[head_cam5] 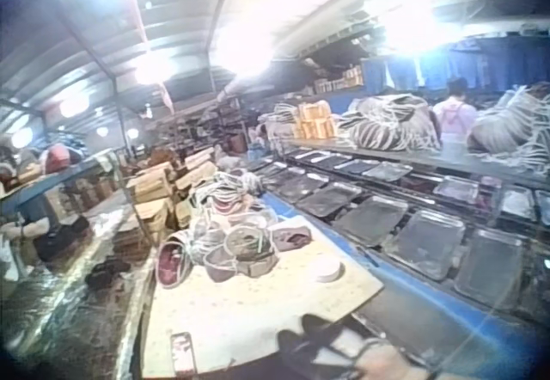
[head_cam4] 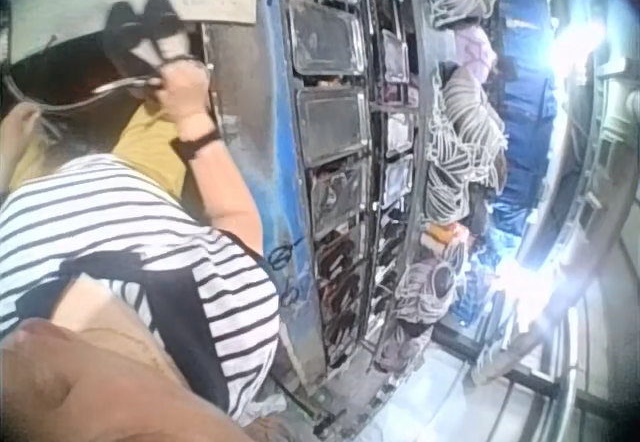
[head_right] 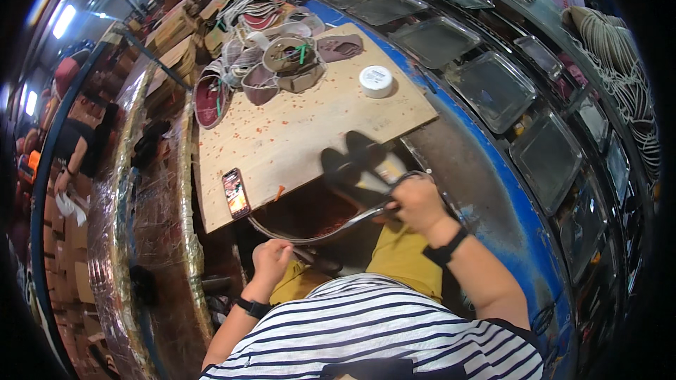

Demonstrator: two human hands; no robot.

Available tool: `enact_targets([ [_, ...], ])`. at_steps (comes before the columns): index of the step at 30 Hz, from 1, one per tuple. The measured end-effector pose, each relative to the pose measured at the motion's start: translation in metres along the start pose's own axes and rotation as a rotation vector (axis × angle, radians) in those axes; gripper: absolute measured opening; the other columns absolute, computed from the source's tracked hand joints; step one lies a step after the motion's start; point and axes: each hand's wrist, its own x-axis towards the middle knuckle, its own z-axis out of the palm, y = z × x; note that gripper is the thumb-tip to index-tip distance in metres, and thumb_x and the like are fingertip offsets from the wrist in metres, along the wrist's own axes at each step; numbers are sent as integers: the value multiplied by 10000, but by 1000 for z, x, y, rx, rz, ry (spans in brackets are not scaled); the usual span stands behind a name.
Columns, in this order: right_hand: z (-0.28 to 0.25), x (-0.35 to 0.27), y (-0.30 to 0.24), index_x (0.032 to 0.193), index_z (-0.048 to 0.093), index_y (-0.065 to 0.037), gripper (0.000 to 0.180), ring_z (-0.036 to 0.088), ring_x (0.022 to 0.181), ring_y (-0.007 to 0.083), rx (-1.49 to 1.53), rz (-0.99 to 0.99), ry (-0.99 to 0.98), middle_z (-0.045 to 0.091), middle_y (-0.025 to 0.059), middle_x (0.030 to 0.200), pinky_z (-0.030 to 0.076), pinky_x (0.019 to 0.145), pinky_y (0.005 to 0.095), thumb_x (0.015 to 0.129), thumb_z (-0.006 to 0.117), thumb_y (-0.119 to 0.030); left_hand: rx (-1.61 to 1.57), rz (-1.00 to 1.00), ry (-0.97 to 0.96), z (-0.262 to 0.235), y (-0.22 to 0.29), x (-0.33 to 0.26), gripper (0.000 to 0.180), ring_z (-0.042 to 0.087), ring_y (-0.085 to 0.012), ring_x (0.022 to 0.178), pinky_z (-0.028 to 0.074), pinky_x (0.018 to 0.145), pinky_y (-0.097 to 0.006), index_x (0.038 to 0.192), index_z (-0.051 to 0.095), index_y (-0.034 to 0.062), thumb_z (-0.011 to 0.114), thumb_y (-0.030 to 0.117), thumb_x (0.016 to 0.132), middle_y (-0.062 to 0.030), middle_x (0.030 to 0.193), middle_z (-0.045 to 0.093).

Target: The person is trimming excess material from the edges of shoes using scissors.

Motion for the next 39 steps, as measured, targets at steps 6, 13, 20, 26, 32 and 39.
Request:
enact_targets([
  [6, 97, 24, -103, 798, 573, -80, 171, 618, 727, 298, 235, -122, -258, 587, 106, 759, 489, 629, 404, 726, 703, -165, -649, -229, -143, 46, -19, 1, 242, 545, -66, 862, 452, 755, -220, 1163, 557, 15, 585, 100, 938, -5, 999, 597],
  [13, 71, 6, -97, 886, 594, -91, 172, 635, 729, 286, 356, -79, -347, 618, 76, 772, 501, 616, 393, 737, 677, -108, 58, -175, -42, 21, -10, 40, 280, 628, -376, 781, 500, 687, -417, 803, 673, 26, 638, 302, 839, -205, 835, 645],
  [20, 45, 3, -93, 931, 605, -55, 274, 630, 700, 282, 431, 183, -258, 608, 109, 779, 503, 609, 378, 691, 732, -93, 210, -259, -171, 63, 17, 96, 410, 637, -406, 773, 503, 725, -455, 756, 675, -36, 633, 363, 839, -259, 785, 642],
  [26, 38, 0, -78, 993, 553, 0, 422, 603, 746, 307, 494, 569, -197, 605, 149, 830, 491, 671, 389, 751, 776, -264, -49, 3, 110, 44, -4, 59, 200, 618, -316, 648, 492, 638, -367, 768, 651, -5, 587, 150, 877, -172, 794, 671],
  [32, 47, 17, -98, 1052, 527, -22, 452, 594, 690, 293, 502, 364, -348, 565, 103, 723, 466, 641, 395, 799, 725, -339, -954, -527, 27, 5, 15, 18, 198, 562, -58, 727, 460, 636, -219, 980, 653, -4, 527, 149, 969, 15, 851, 642],
  [39, 52, 37, -115, 931, 561, -46, 442, 619, 650, 325, 375, 251, -449, 582, 99, 642, 478, 611, 414, 782, 728, -427, -679, -431, -35, -19, 5, -1, 144, 572, -60, 774, 470, 683, -216, 997, 648, 8, 553, 106, 951, 6, 891, 646],
])
